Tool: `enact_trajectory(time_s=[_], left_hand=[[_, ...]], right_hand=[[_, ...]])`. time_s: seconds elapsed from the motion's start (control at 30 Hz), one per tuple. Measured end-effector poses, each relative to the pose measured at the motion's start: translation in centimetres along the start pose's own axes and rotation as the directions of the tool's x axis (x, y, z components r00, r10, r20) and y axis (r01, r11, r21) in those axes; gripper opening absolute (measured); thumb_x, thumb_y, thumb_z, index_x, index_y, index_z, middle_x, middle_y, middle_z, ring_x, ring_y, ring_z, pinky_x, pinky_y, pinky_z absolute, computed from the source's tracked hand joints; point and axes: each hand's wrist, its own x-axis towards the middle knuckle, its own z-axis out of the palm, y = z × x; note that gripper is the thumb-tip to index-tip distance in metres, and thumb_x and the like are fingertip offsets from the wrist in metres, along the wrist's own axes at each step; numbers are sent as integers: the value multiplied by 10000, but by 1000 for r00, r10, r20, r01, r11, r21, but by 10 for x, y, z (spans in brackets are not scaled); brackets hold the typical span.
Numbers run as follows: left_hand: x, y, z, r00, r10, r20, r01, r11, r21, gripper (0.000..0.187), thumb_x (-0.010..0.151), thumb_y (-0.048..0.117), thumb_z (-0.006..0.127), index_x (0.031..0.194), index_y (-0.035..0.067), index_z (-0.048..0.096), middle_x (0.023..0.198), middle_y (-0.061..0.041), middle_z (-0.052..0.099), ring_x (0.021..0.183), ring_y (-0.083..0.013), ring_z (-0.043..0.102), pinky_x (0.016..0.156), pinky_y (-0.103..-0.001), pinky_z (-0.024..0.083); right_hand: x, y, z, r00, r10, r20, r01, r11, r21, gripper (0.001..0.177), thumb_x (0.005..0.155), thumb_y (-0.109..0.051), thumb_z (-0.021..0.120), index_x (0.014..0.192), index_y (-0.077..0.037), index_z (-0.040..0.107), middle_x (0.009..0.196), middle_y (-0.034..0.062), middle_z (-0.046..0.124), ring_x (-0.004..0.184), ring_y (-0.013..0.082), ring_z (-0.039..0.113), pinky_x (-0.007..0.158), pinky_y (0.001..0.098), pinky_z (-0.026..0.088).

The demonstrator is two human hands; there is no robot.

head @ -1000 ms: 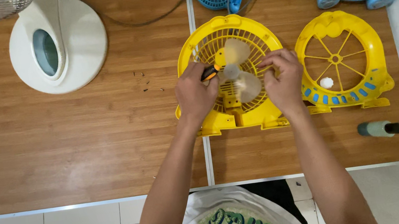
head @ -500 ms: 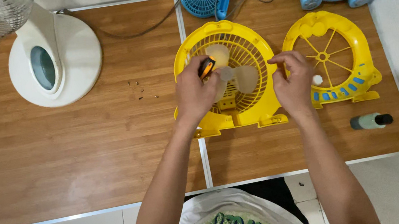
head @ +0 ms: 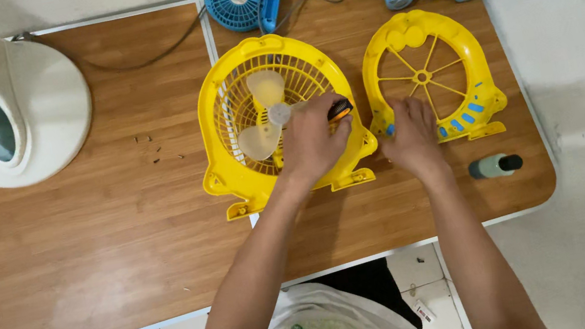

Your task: The person assembles a yellow desk fan on a wooden table. They use a screwdriver to secure the fan blade to the motor, then attach the front grille and tighten the screws to complete the assembly.

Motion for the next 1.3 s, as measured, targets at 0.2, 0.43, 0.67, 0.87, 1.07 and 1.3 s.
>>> enact_trajectory(time_s=[0.2, 0.43, 0.67, 0.87, 1.07, 1.3], left_hand=[[-2, 2, 12, 993, -116, 24, 115, 992, 44, 239, 840, 145, 734, 1068, 77, 704, 1026, -151, 740, 943, -370, 706, 775, -465, 551], [-2, -2, 16, 989, -136, 51, 132, 989, 64, 236, 846, 157, 744, 1066, 79, 709, 1025, -152, 743, 948, -360, 715, 791, -455, 560], [-2, -3, 16, 994, -112, 19, 111, 993, 25, 250, 840, 140, 742, 1077, 71, 702, 1033, -152, 744, 957, -356, 717, 794, -448, 562], [-2, -1, 16, 992, -123, 11, 123, 992, -15, 240, 842, 136, 740, 1067, 66, 698, 1019, -152, 745, 950, -361, 714, 780, -453, 551], [-5, 2, 5, 997, 18, -72, -24, 997, -77, 254, 860, 99, 734, 1103, 41, 685, 1016, -163, 736, 958, -360, 711, 821, -431, 556], [1, 10, -34, 968, 126, -217, -144, 987, -70, 275, 839, 26, 713, 1112, 34, 684, 1002, -165, 703, 939, -362, 704, 819, -413, 560]], right_hand=[[1, -6, -7, 974, 146, 171, -134, 988, -80, 791, 705, -274, 842, 1429, -214, 529, 1600, 151, 277, 1492, 396, 181, 1096, 711, 213], [1, -10, -6, 993, 33, 109, -19, 992, -126, 710, 674, -229, 858, 1332, -176, 596, 1388, 53, 550, 1430, 339, 363, 1111, 755, 215], [2, -4, -17, 997, -74, -4, 73, 988, -133, 652, 664, -75, 824, 1281, -179, 642, 1266, 99, 600, 1256, 379, 458, 1066, 627, 277], [-3, -16, -53, 987, -143, -78, 136, 987, -90, 623, 676, -103, 835, 1267, -146, 642, 1221, 114, 619, 1189, 381, 478, 995, 600, 306], [-2, -60, -100, 959, -245, -141, 227, 965, -128, 555, 733, -101, 821, 1265, -108, 662, 1187, 115, 641, 1161, 374, 497, 1008, 521, 369], [7, -131, -150, 832, -485, -270, 509, 861, 24, 535, 717, -74, 823, 1217, -28, 640, 1168, 155, 670, 1125, 394, 577, 985, 459, 461]])
